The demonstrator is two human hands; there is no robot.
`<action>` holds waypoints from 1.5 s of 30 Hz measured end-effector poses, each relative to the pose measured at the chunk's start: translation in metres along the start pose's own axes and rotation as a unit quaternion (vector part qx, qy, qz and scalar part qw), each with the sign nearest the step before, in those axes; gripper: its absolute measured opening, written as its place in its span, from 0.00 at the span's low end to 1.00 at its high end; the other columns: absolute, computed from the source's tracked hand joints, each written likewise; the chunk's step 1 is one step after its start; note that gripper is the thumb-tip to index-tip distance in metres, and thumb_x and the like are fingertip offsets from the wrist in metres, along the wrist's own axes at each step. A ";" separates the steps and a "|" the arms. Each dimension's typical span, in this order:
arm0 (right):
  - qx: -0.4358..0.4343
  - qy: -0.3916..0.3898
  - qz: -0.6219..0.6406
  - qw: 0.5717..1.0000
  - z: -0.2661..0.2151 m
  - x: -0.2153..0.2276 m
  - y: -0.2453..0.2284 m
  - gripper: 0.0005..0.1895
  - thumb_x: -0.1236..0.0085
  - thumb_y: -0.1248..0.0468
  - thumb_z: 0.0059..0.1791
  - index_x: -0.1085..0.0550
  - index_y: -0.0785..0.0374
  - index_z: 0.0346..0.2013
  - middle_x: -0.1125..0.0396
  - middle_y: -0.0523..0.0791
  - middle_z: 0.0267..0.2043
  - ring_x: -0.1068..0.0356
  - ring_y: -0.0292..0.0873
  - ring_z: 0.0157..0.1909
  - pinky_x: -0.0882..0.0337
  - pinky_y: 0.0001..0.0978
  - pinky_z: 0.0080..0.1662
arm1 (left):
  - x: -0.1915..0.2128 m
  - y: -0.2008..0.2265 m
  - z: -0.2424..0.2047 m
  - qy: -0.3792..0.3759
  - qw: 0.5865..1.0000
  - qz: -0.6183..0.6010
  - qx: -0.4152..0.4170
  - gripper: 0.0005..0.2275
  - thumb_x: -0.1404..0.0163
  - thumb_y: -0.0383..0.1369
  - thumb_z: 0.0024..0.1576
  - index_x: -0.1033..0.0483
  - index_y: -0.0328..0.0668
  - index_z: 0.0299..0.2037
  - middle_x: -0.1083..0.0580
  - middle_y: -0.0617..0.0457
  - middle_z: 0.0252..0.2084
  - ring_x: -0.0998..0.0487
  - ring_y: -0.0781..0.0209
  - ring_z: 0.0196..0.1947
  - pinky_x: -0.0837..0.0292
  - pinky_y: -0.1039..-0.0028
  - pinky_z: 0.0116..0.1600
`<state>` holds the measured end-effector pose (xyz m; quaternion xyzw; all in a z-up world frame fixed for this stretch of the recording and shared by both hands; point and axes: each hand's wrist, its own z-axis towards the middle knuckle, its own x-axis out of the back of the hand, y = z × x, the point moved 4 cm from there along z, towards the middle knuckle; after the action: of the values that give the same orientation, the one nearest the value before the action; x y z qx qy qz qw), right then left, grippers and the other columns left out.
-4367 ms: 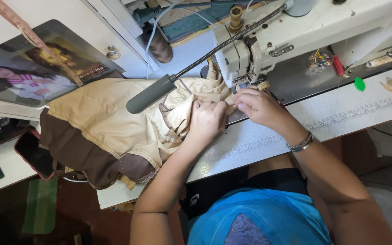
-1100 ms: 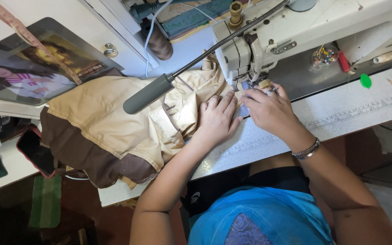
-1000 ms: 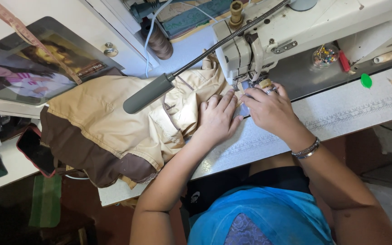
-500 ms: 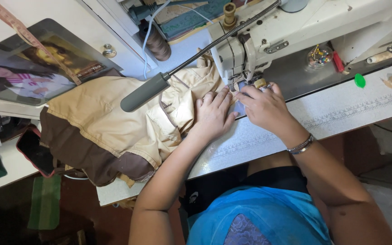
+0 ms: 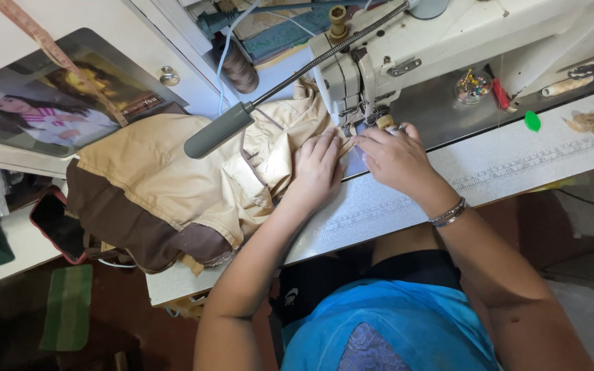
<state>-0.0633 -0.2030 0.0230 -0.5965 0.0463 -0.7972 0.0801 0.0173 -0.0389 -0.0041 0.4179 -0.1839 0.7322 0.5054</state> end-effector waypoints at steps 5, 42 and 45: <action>0.013 0.038 -0.022 0.999 -0.004 -0.016 0.002 0.14 0.49 0.56 0.51 0.23 0.46 0.50 0.31 0.37 0.51 0.26 0.47 0.50 0.34 0.52 0.58 | 0.054 0.027 -0.034 0.017 0.998 0.049 -0.021 0.07 0.47 0.37 0.51 0.28 0.52 0.37 0.34 0.58 0.34 0.30 0.57 0.32 0.34 0.68 0.34; 0.048 0.181 -0.008 0.982 0.011 -0.030 -0.030 0.11 0.45 0.62 0.48 0.26 0.49 0.46 0.32 0.41 0.44 0.29 0.49 0.48 0.28 0.47 0.40 | 0.072 -0.049 0.040 -0.247 0.914 -0.180 0.267 0.09 0.58 0.43 0.63 0.27 0.54 0.41 0.20 0.45 0.32 0.17 0.45 0.43 0.22 0.54 0.48; 0.117 0.247 0.022 0.962 0.016 -0.030 -0.032 0.05 0.47 0.62 0.50 0.24 0.51 0.39 0.31 0.39 0.41 0.27 0.47 0.46 0.28 0.40 0.39 | 0.070 -0.053 0.040 -0.242 0.913 -0.188 0.269 0.08 0.55 0.42 0.61 0.24 0.55 0.42 0.19 0.46 0.33 0.17 0.46 0.43 0.21 0.54 0.48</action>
<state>-0.0416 -0.1661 0.0044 -0.3663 -0.0159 -0.9177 0.1529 0.0719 -0.0032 0.0676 0.7293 -0.0146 0.5215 0.4426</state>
